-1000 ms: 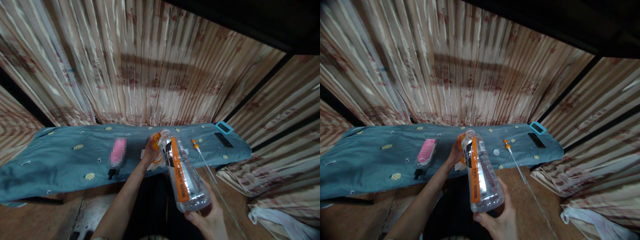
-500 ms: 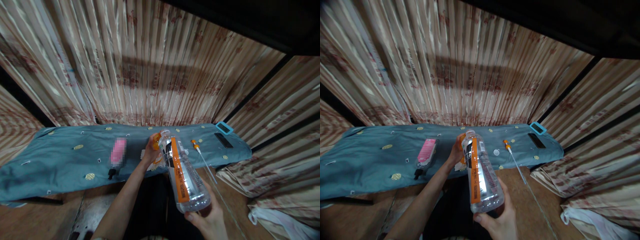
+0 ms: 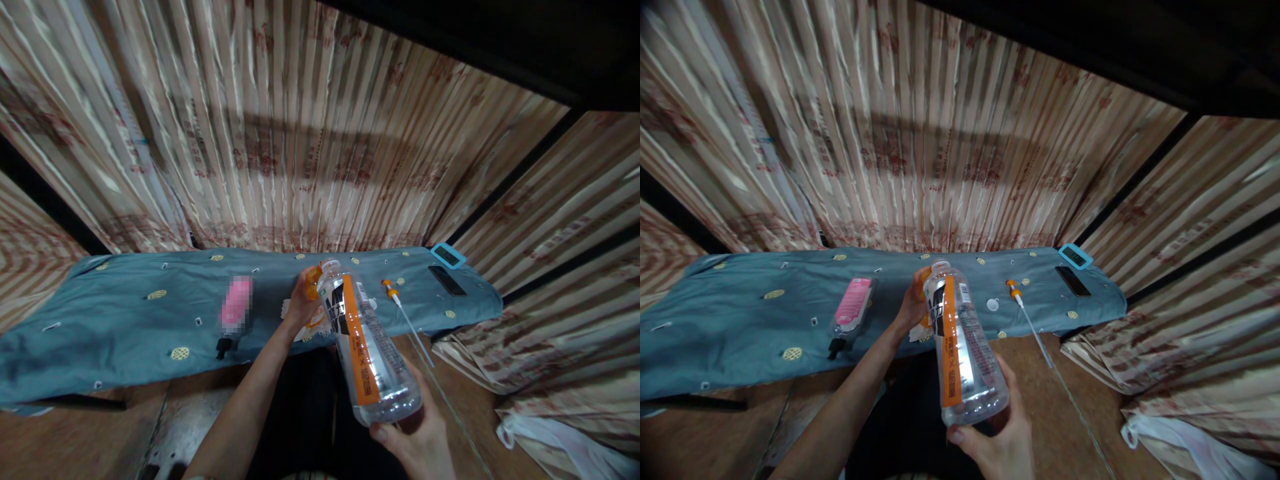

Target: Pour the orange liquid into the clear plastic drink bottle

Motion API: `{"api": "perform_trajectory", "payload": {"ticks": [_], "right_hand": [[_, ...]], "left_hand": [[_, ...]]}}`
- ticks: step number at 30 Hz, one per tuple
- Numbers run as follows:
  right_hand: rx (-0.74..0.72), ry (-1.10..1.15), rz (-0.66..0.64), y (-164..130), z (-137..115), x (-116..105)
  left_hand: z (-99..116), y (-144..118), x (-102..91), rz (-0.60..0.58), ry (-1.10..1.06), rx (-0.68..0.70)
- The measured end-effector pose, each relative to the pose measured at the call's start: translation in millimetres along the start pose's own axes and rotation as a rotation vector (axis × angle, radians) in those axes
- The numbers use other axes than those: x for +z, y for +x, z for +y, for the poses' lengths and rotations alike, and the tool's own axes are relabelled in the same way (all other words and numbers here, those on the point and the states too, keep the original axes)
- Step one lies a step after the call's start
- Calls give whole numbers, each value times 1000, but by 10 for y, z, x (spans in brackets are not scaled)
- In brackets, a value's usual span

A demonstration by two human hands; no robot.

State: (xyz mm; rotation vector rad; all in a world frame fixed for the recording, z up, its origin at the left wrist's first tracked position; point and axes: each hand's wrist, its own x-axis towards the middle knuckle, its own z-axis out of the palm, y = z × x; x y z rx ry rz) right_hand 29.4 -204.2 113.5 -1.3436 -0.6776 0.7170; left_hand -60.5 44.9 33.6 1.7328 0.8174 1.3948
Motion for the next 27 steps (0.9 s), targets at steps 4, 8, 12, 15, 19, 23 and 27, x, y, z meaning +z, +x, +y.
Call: {"api": "perform_trajectory", "payload": {"ticks": [4,8,12,15,19,23,27], "right_hand": [[18,24,8,-13,3,19],[30,48,9,-17,-15,33],[31,12,2,-12,-15,13],[16,-36,-9,0,21,-28],[3,-111,-1,14,86,-73],[10,-111,4,15,96,-76],[-2,-124,-24,9,57,-56]], "left_hand": [[-6,2,5,4,12,24],[-6,4,9,11,13,43],[-8,5,12,-1,0,23],[-9,6,10,2,-6,18],[4,1,-2,-9,9,3],[7,0,-3,-3,9,31],[-7,3,4,15,14,37]]}}
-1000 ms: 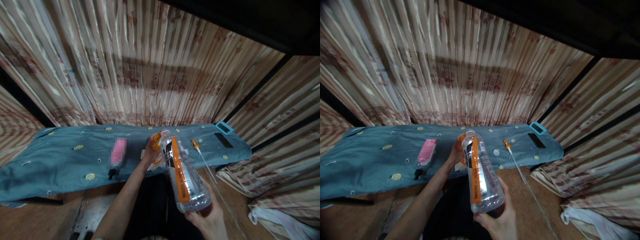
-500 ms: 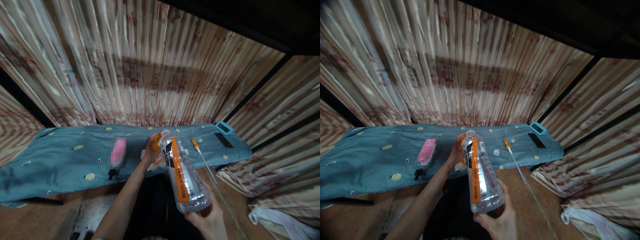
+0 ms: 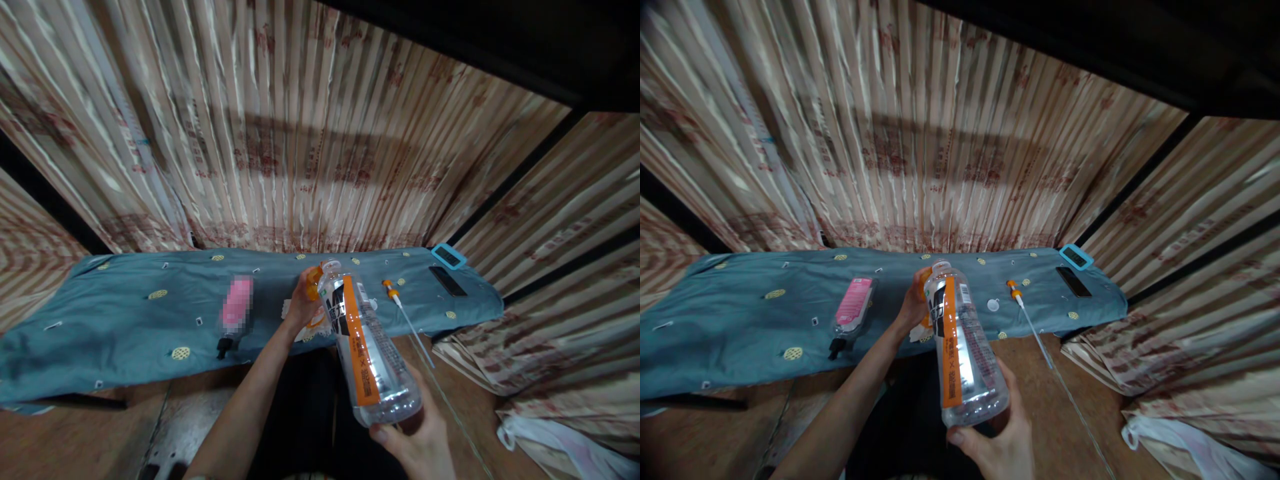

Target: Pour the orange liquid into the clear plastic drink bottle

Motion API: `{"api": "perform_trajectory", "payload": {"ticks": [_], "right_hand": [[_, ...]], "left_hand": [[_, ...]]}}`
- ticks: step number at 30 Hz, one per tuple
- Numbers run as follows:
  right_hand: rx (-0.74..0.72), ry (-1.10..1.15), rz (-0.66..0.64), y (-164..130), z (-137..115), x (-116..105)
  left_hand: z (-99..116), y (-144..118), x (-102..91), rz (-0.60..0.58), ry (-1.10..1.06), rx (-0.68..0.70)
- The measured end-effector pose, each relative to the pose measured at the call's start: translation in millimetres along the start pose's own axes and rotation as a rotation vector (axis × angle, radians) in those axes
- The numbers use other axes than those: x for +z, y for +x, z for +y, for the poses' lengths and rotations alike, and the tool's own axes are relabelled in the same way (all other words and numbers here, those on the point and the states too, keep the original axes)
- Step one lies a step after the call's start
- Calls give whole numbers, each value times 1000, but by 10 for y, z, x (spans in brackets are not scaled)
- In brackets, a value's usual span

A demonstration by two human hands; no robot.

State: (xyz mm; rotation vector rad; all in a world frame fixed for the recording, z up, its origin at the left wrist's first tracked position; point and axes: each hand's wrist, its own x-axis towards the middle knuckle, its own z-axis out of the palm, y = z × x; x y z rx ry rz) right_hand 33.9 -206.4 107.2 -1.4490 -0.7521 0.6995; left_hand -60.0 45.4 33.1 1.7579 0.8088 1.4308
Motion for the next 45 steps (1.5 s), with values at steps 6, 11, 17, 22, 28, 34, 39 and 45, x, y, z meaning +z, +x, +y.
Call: {"api": "perform_trajectory", "payload": {"ticks": [6,11,17,22,28,34,39,45], "right_hand": [[8,46,16,-8,-29,16],[-12,28,7,1,-12,4],[-13,42,17,8,-23,4],[25,29,10,10,-31,4],[6,50,19,10,-22,11],[2,24,4,10,-18,-5],[-3,20,-3,20,-5,-16],[26,41,-19,15,-46,3]], "left_hand": [[-19,0,7,1,-20,15],[-22,0,10,18,-4,24],[-14,2,-5,-3,-9,23],[-26,0,4,-4,-24,-3],[-12,-2,7,-8,-22,-40],[18,6,3,3,-16,-26],[26,7,-5,-18,-37,-14],[14,4,-4,-4,-19,-42]]}}
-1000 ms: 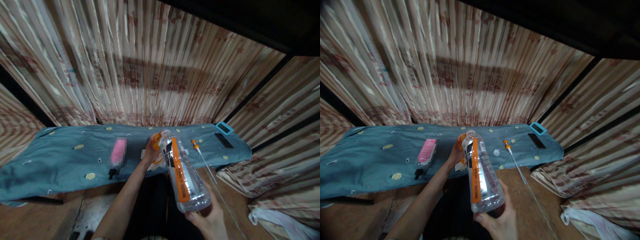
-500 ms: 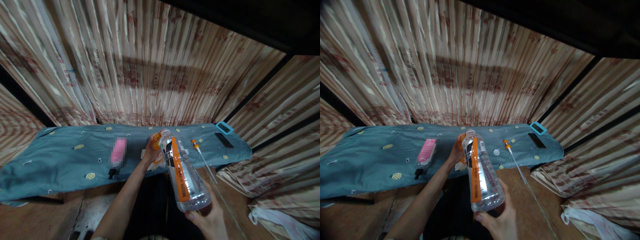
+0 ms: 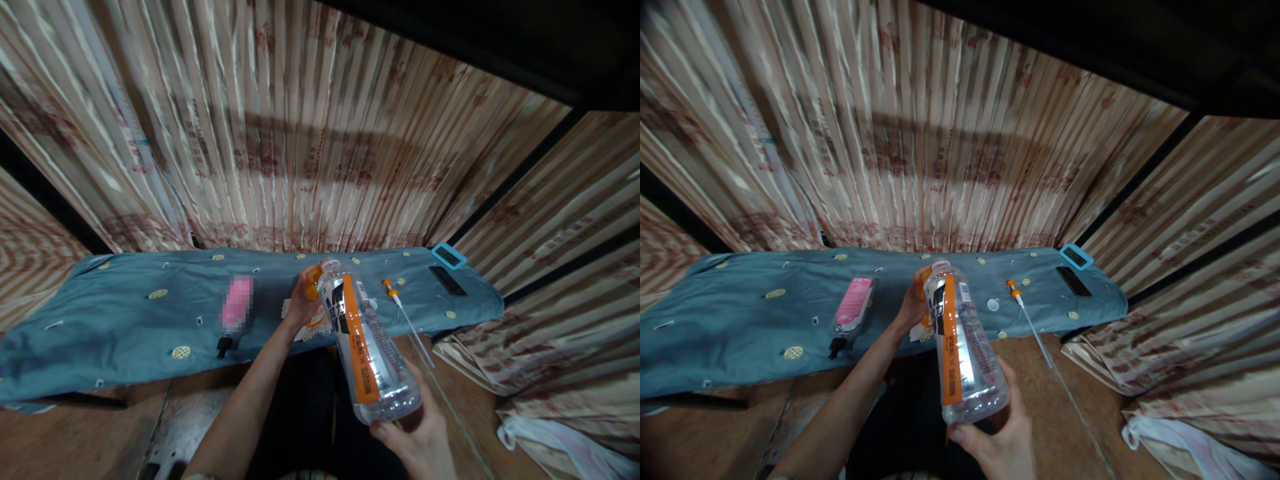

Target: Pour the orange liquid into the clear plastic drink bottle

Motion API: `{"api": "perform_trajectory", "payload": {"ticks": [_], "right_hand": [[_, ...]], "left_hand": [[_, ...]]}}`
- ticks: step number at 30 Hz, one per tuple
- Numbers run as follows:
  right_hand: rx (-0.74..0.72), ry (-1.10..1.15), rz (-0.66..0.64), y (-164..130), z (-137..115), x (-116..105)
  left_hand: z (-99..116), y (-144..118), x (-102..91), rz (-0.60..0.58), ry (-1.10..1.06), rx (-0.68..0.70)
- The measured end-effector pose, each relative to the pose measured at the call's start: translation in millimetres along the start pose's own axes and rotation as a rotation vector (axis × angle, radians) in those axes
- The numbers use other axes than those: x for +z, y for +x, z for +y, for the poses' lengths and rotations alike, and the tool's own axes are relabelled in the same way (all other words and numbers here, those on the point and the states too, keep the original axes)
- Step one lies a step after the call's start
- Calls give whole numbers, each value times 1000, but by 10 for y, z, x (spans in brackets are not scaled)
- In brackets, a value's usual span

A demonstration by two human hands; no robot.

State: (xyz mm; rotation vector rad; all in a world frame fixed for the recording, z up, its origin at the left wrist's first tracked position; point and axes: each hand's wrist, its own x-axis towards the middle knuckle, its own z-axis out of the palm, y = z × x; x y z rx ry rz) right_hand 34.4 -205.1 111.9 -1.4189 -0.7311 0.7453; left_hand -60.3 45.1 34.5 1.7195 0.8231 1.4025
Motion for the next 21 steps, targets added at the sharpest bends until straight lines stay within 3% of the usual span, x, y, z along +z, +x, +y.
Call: {"api": "perform_trajectory", "payload": {"ticks": [21], "right_hand": [[-6,43,35,-8,9,12]], "left_hand": [[2,-2,10,0,-2,13]]}}
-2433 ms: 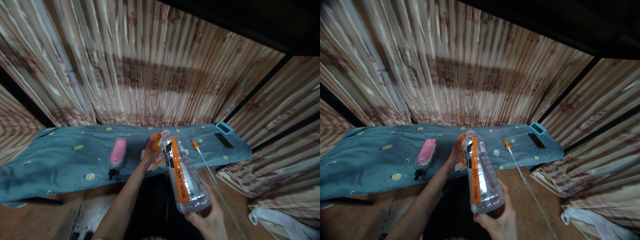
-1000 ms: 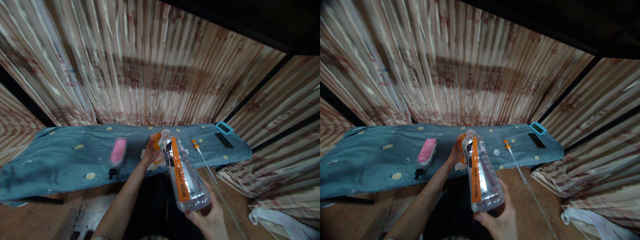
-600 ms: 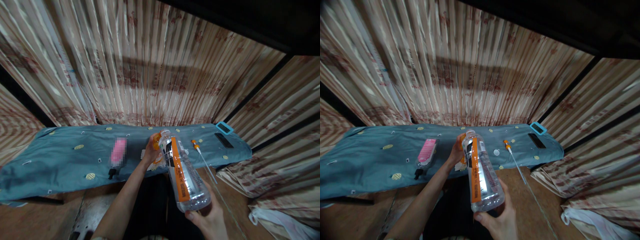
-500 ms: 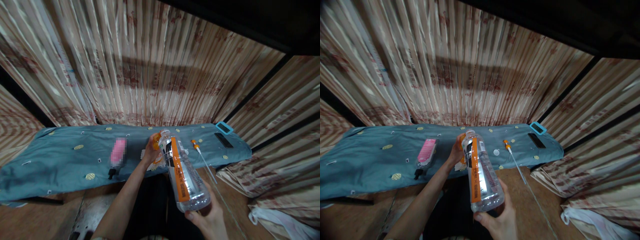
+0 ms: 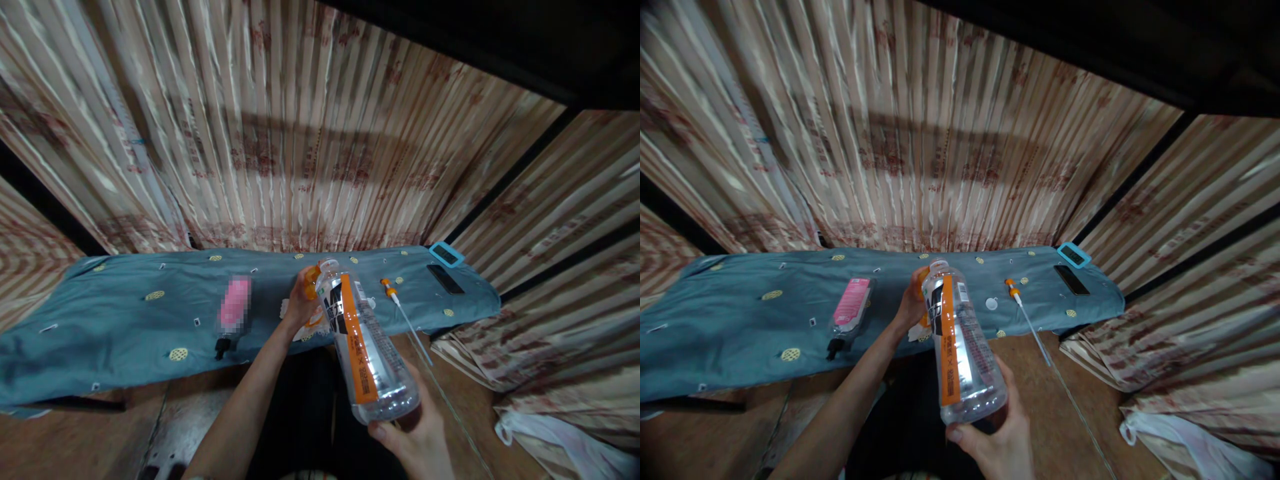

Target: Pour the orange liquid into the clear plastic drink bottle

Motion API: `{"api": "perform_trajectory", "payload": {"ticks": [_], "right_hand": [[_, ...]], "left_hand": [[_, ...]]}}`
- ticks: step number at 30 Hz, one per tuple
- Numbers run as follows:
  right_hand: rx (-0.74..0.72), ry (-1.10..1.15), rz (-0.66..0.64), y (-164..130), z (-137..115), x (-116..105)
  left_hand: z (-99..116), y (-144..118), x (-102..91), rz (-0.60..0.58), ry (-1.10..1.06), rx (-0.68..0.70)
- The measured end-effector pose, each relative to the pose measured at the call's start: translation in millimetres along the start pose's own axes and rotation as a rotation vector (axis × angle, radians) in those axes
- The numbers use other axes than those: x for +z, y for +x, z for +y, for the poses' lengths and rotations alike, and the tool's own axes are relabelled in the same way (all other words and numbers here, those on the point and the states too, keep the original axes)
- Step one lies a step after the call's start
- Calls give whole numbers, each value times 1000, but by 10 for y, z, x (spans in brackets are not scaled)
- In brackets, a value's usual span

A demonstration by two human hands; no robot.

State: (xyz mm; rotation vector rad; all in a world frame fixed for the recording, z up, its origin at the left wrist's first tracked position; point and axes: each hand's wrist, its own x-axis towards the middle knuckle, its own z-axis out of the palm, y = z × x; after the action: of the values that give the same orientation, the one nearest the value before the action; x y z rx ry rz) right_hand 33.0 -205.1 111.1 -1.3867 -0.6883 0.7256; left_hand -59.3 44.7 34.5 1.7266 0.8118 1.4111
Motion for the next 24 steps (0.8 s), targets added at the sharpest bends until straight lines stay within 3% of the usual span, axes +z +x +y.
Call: {"api": "perform_trajectory", "payload": {"ticks": [13,24], "right_hand": [[-86,-85,0,3,-9,0],[1,33,42,-25,-3,32]], "left_hand": [[5,-2,1,-1,-1,5],[-17,-5,3,-4,14,7]]}}
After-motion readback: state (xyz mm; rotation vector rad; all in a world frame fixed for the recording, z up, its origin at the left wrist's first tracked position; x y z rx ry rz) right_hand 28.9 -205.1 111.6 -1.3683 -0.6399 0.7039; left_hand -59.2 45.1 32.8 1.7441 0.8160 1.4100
